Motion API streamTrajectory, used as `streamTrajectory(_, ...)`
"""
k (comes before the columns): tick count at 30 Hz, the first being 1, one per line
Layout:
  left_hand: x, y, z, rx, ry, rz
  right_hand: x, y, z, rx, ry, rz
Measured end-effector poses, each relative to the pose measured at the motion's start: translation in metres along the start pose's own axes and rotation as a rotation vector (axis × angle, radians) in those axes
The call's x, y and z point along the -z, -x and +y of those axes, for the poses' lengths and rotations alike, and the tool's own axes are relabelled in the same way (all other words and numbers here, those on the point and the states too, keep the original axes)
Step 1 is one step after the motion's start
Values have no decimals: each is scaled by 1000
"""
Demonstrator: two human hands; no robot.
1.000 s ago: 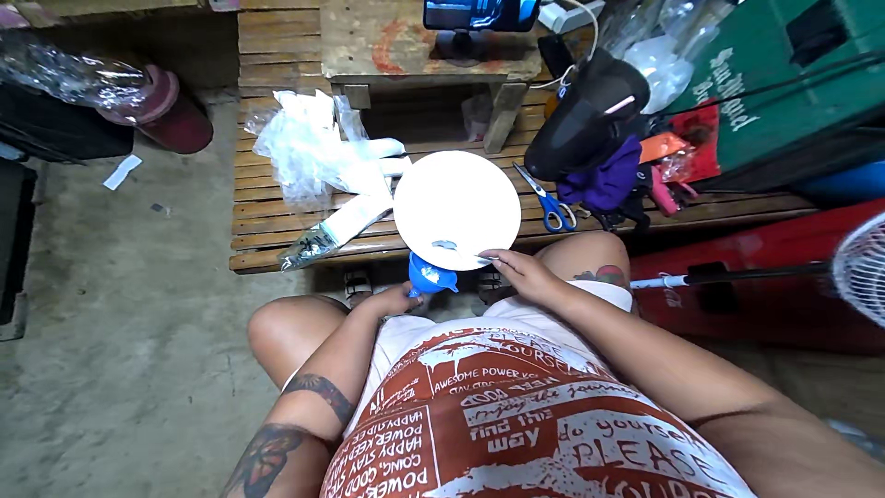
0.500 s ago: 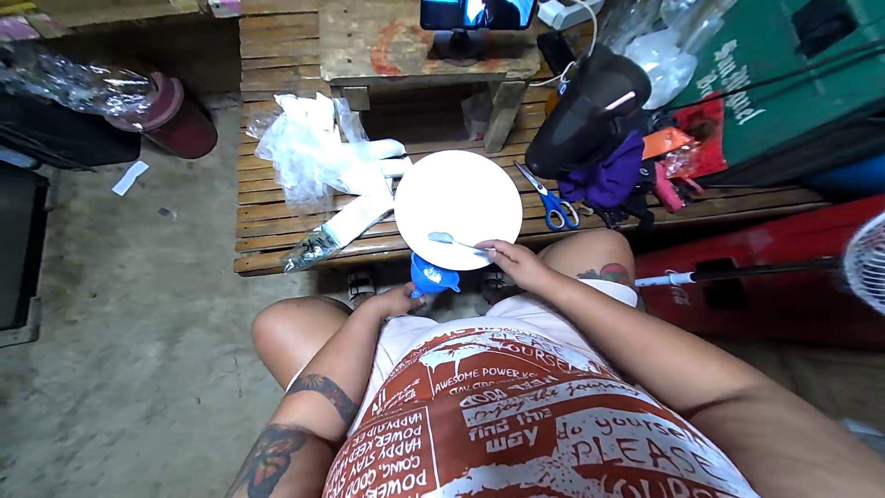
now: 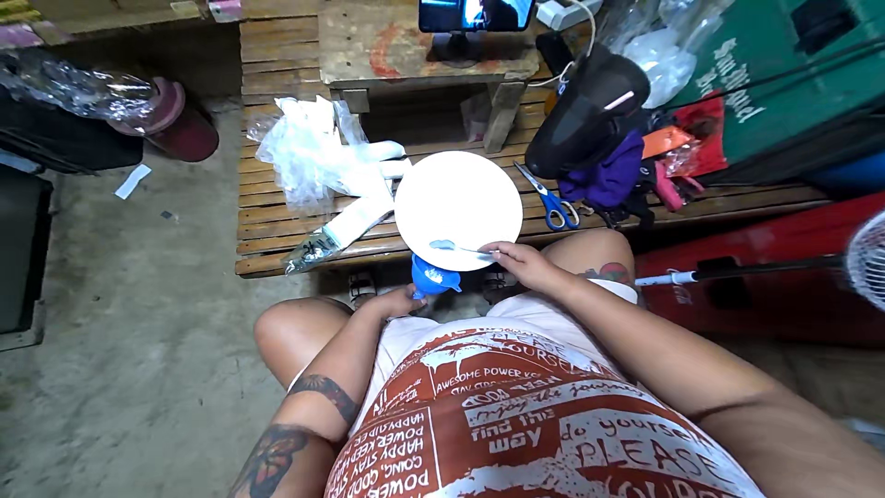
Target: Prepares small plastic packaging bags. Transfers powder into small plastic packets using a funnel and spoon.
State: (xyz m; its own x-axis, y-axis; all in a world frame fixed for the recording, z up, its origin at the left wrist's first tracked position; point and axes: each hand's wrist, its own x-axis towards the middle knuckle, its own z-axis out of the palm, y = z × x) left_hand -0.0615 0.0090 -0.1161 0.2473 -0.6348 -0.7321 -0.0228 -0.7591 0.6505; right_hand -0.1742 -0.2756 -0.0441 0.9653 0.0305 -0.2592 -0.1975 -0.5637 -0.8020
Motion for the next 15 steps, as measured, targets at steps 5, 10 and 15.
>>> streamTrajectory(5, -1, -2, -3, 0, -22, -1, 6, 9, 4, -7, -82, 1)
streamTrajectory(10, -1, 3, 5, 6, -11, -5, 2, -5, 11, -58, 6, 130)
streamTrajectory(15, -1, 0, 1, 6, -12, -11, 3, 21, 1, -41, -90, -59)
